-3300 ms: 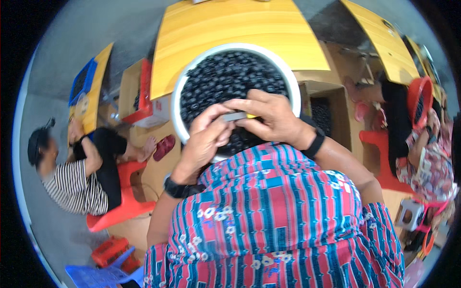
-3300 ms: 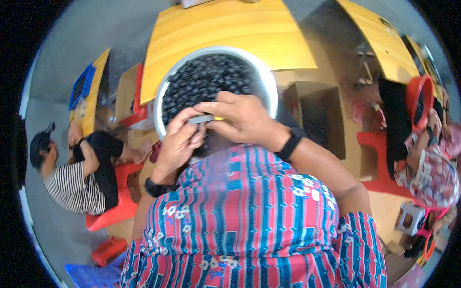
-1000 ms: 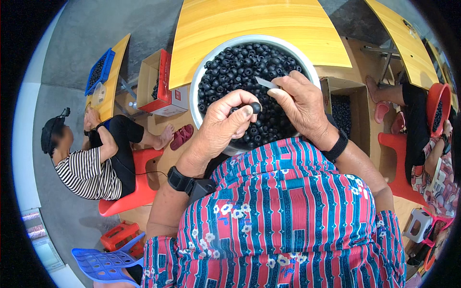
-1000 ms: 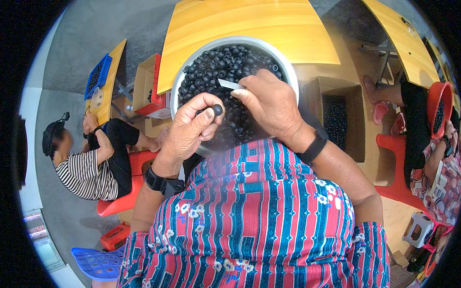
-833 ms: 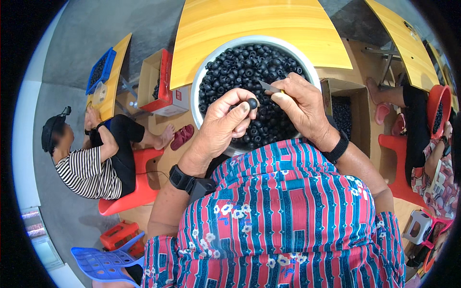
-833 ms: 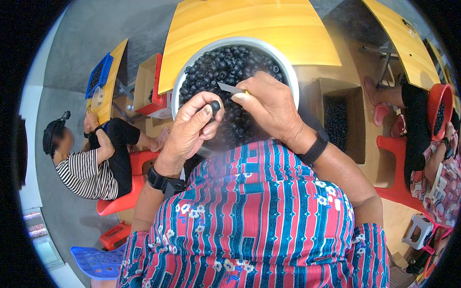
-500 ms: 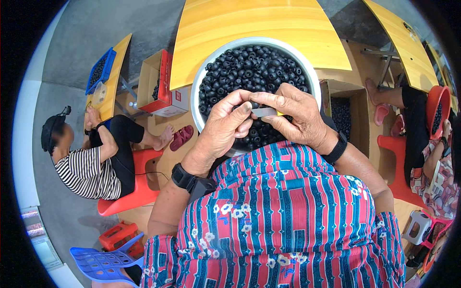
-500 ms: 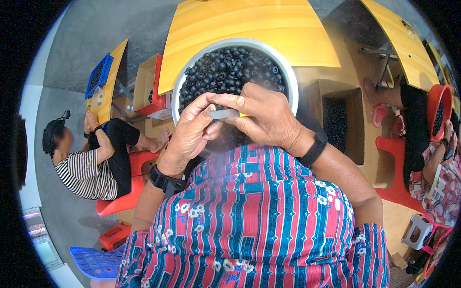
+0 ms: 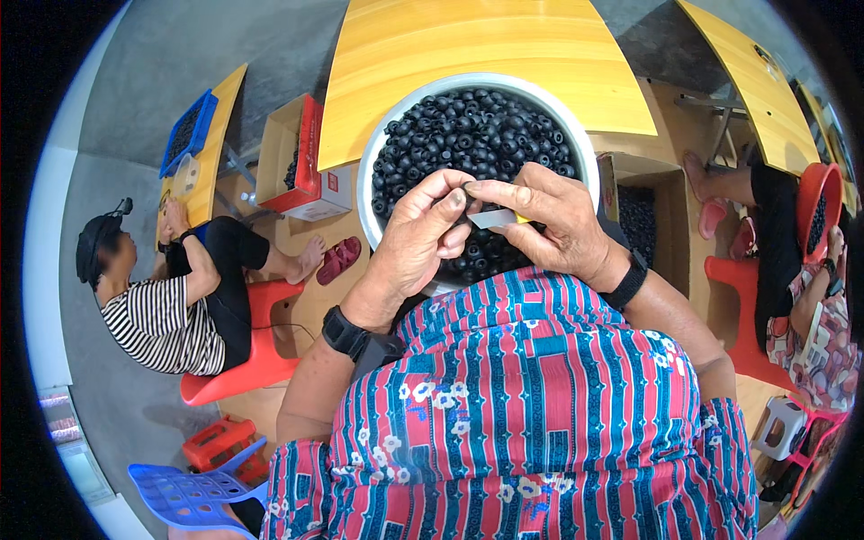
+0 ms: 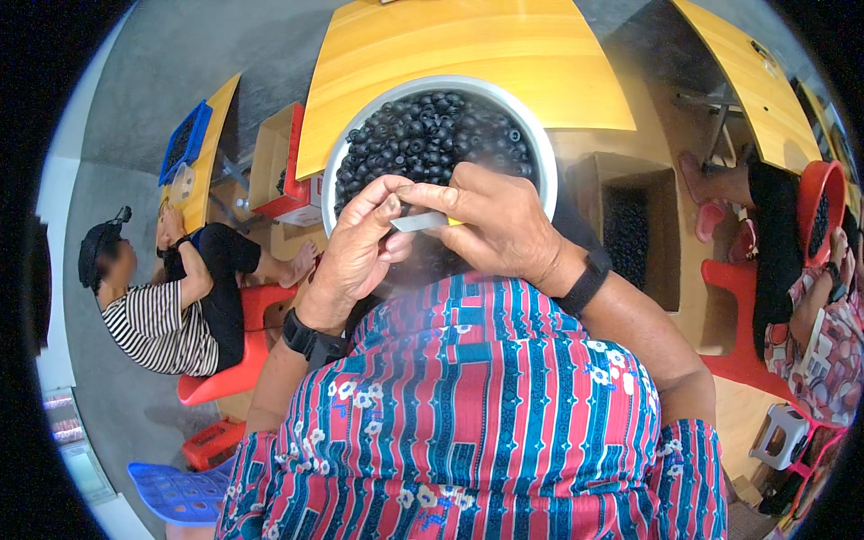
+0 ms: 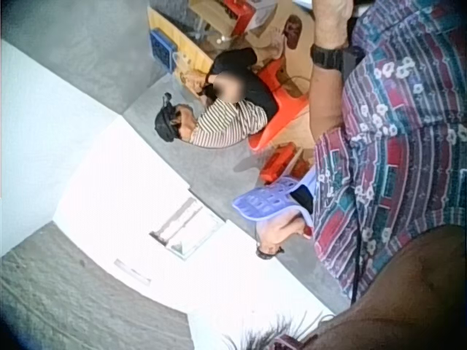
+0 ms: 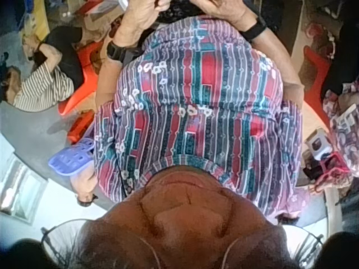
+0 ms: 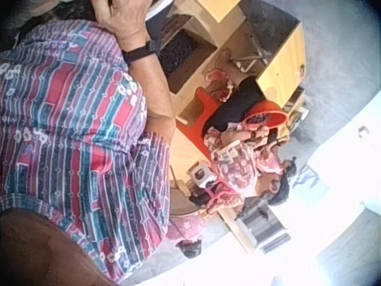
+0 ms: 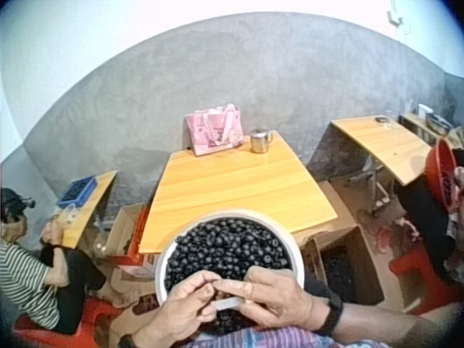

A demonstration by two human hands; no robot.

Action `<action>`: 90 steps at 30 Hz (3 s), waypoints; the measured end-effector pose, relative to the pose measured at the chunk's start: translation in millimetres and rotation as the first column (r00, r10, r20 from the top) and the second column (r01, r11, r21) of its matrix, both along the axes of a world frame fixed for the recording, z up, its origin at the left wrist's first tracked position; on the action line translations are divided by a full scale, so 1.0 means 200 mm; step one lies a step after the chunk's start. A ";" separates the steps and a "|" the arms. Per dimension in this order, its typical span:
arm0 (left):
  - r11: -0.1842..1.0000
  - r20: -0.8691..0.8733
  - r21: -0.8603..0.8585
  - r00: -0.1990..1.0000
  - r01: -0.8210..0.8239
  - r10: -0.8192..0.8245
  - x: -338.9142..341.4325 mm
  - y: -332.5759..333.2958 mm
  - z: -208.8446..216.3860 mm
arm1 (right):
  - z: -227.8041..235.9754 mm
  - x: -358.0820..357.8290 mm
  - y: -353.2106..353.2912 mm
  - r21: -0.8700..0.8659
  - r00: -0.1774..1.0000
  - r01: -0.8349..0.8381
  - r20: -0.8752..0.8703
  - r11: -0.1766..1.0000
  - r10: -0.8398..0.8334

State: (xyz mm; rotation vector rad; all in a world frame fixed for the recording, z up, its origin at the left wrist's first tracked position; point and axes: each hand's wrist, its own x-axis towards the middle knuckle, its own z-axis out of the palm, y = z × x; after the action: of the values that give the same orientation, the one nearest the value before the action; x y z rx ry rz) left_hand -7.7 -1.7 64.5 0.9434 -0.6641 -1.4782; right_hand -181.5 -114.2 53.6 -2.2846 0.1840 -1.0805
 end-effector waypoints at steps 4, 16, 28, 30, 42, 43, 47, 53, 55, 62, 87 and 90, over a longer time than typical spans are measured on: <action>0.999 0.022 0.017 0.999 0.034 -0.034 -0.01 -0.02 0.00 | 0.00 -0.02 -0.02 0.063 1.000 0.000 -0.004 0.998 0.000; 0.931 0.435 0.033 0.833 0.365 -0.342 -0.15 -0.20 0.61 | -0.04 0.01 -0.03 0.250 0.967 0.216 -0.187 0.944 -0.172; 0.826 0.403 0.160 0.728 0.541 -0.555 -0.75 -0.67 0.52 | -0.15 0.05 -0.02 0.060 0.963 0.237 0.117 0.970 -0.242; 0.837 0.690 0.155 0.549 0.525 -0.472 -0.68 -0.66 0.52 | -0.17 0.05 -0.03 -0.136 0.953 0.301 0.004 0.944 -0.303; 0.957 0.591 -0.281 0.798 0.066 0.119 -0.06 -0.13 0.41 | -0.10 0.01 -0.08 0.411 0.974 0.188 0.038 0.892 -0.223; 0.979 0.645 -0.200 0.757 0.036 0.104 -0.01 -0.09 0.35 | -0.09 0.01 -0.07 0.415 0.974 0.192 0.028 0.889 -0.224; 0.982 0.791 -0.185 0.588 -0.034 0.169 0.06 -0.02 0.03 | -0.08 0.00 -0.07 0.405 0.968 0.237 -0.027 0.883 -0.248; 0.958 0.958 -0.213 0.236 0.192 0.165 -0.02 -0.03 -0.01 | -0.07 -0.01 -0.07 0.368 0.956 0.292 -0.138 0.883 -0.258; 0.950 0.966 -0.230 0.171 0.212 0.196 -0.03 -0.05 -0.02 | -0.07 0.00 -0.07 0.357 0.957 0.287 -0.154 0.889 -0.247; 0.960 0.988 -0.152 0.038 0.234 0.148 -0.03 -0.08 -0.02 | -0.05 0.01 -0.06 0.330 0.955 0.288 -0.166 0.899 -0.245; 0.994 -0.255 -0.005 0.961 0.114 -0.111 -0.03 -0.06 -0.20 | -0.04 0.00 -0.05 0.313 0.991 0.015 -0.130 0.950 0.027; 0.991 -0.243 -0.024 0.961 0.129 -0.131 -0.03 -0.06 -0.19 | -0.04 0.00 -0.05 0.306 0.989 0.011 -0.144 0.952 0.035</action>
State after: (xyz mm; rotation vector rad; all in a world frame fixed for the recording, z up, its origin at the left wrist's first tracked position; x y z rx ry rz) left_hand -14.2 -12.8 26.5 0.7061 -0.5584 -1.6746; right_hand -181.2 -123.9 46.3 -2.0800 0.3700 -0.8118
